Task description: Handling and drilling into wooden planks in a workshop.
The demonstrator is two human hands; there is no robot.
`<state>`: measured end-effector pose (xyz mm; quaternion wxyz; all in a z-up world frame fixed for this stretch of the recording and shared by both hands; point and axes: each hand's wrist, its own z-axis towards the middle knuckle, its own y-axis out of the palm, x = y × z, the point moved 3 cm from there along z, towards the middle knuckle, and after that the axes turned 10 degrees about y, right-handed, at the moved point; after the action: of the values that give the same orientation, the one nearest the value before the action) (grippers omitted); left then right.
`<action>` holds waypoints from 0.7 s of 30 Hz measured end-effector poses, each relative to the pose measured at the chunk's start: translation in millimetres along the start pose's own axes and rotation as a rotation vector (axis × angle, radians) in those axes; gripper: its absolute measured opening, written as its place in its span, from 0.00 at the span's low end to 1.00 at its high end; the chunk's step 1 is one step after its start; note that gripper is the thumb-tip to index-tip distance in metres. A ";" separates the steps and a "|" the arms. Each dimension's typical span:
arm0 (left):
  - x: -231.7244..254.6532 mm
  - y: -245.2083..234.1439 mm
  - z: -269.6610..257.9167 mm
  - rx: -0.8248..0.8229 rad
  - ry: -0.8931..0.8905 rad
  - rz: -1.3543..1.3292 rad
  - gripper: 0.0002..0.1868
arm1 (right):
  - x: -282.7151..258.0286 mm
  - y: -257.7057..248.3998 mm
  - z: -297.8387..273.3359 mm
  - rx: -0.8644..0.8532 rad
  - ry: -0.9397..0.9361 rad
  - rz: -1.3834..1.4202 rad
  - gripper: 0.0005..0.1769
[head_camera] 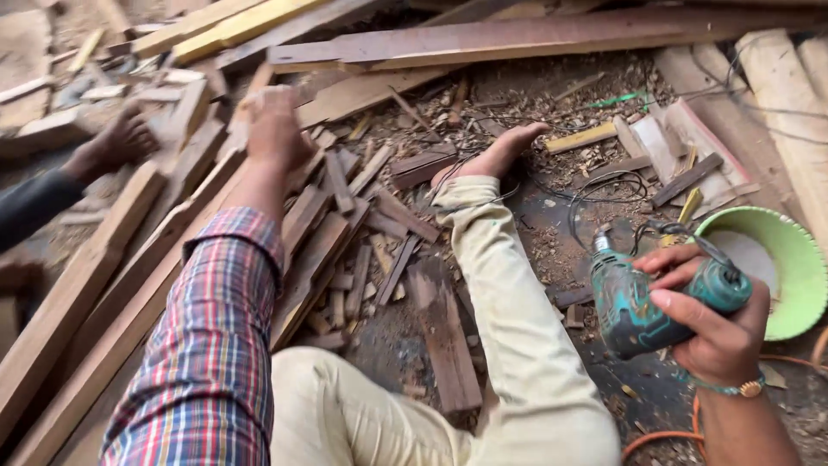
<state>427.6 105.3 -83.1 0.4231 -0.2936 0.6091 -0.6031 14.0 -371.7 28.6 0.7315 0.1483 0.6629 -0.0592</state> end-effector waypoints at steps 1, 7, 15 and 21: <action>-5.4 0.3 10.7 -0.017 -0.178 -0.178 0.44 | 9.8 -5.4 6.3 -0.009 0.020 -0.033 0.07; -84.6 120.1 87.4 0.205 -0.380 -0.693 0.50 | 56.3 -12.6 50.6 -0.067 0.062 -0.101 0.07; -118.0 172.7 111.0 0.304 -0.338 -0.862 0.57 | 98.0 2.2 90.2 -0.086 -0.043 0.008 0.04; -110.7 138.5 118.3 0.215 -0.411 -1.246 0.61 | 104.9 -6.0 110.9 -0.070 -0.091 -0.027 0.04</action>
<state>603.6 157.8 -191.3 0.1297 -0.6559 0.1689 -0.7242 129.9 -398.7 -67.2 0.7648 0.1105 0.6325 -0.0525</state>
